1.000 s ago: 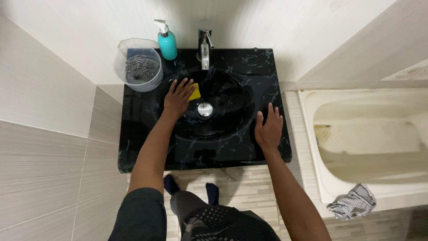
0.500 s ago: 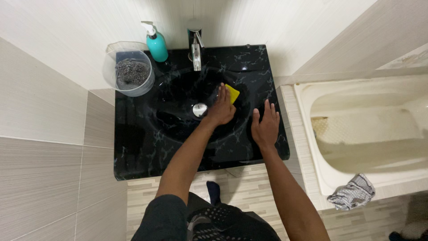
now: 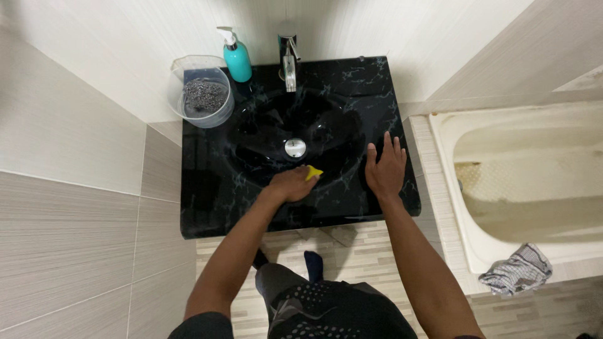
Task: The person wipes a black marble bathroom sink and countertop using a yellow sponge. The person repeatedly scrubs the sink basin and surrounding countertop area with the sponge.
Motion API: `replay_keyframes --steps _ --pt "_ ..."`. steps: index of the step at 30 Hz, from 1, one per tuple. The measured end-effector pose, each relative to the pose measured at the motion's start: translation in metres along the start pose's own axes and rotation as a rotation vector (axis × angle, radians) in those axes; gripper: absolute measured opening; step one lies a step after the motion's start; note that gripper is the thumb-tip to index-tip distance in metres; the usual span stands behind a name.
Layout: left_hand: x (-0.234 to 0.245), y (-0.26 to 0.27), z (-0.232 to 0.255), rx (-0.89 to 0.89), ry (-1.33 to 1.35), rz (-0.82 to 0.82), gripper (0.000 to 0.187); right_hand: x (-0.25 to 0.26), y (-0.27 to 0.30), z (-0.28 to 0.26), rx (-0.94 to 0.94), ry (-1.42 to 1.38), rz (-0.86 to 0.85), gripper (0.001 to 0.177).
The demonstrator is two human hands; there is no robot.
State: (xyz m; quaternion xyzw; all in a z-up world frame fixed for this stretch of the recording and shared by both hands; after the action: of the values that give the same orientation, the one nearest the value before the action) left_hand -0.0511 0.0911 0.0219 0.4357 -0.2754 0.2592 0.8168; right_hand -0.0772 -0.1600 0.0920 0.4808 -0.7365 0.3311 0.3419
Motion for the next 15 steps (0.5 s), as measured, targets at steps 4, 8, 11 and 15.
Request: replay_keyframes --steps 4,8,11,15 --pt "0.027 0.024 -0.046 0.083 -0.267 -0.003 0.074 -0.001 -0.002 0.001 0.017 0.017 0.000 0.064" --pt "0.060 0.020 -0.095 0.202 -0.540 0.044 0.081 -0.001 -0.001 0.001 0.022 0.033 0.010 0.064" --pt "0.078 0.006 -0.109 0.273 -0.693 0.164 0.087 -0.002 -0.003 0.001 0.021 0.045 0.003 0.065" --pt "0.081 -0.013 -0.103 0.325 -0.775 0.302 0.090 -0.003 -0.004 0.003 0.028 0.059 -0.014 0.064"
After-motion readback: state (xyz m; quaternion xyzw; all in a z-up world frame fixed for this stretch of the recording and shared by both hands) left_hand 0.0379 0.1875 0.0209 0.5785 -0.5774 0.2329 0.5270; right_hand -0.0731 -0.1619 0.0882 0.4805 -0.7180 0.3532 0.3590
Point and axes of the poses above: each hand's wrist, its own y-axis away from the middle knuckle, its own x-axis out of the back of the hand, z = x × y, the point moved 6 cm from there along -y, towards the middle knuckle, and after that the axes turned 5 degrees about -z, right-handed, at the moved point
